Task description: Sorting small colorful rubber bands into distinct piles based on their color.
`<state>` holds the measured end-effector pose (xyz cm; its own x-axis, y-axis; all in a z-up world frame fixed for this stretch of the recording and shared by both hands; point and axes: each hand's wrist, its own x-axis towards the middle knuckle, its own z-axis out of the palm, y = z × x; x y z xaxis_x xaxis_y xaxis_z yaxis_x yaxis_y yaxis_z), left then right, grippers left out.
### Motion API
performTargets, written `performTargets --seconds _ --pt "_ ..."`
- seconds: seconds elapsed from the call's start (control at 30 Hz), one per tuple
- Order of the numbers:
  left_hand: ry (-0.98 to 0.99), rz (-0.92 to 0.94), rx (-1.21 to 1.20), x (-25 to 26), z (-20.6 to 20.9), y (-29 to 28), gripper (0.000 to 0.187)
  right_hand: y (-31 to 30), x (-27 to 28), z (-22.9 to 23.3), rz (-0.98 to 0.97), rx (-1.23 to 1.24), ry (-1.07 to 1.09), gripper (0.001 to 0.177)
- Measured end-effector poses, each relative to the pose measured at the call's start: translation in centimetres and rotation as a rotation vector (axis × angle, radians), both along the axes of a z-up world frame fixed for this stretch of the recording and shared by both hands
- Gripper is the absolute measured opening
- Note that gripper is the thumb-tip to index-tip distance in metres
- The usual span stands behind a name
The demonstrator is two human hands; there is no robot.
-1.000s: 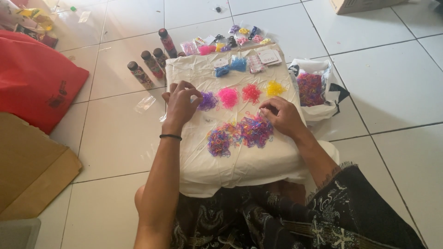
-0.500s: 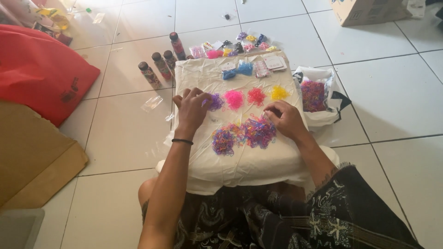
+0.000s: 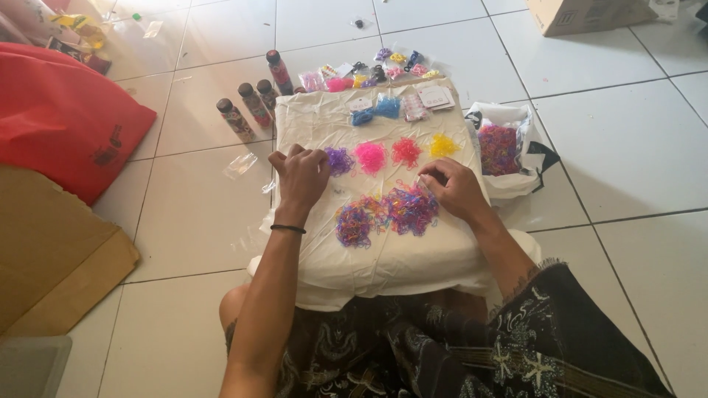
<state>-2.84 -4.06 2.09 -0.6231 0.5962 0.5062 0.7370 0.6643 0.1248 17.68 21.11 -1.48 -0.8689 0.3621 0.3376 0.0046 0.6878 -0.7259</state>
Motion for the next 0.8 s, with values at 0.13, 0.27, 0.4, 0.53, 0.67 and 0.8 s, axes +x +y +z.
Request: performTargets --seconds 0.13,0.27,0.4,0.53,0.67,0.8 --pt "0.047 0.0 0.001 -0.2 -0.6 0.2 0.01 -0.1 0.0 0.1 -0.005 0.012 -0.003 0.017" --pt "0.141 0.019 0.004 -0.9 -1.5 0.4 0.007 -0.1 0.0 0.3 0.003 -0.012 -0.013 0.018" --pt "0.152 0.013 0.02 -1.2 -2.3 0.4 0.009 -0.2 0.0 0.3 -0.005 -0.002 -0.008 0.017" --pt "0.115 -0.006 0.082 0.3 -0.5 0.2 0.011 -0.3 0.0 0.7 0.001 -0.001 -0.008 0.018" --pt "0.024 -0.043 0.192 0.3 -0.3 0.2 0.005 -0.6 0.2 1.1 -0.002 -0.001 -0.014 0.018" --pt "-0.138 -0.083 0.371 0.0 -0.1 0.2 0.019 -0.3 0.1 0.6 -0.005 -0.001 -0.007 0.016"
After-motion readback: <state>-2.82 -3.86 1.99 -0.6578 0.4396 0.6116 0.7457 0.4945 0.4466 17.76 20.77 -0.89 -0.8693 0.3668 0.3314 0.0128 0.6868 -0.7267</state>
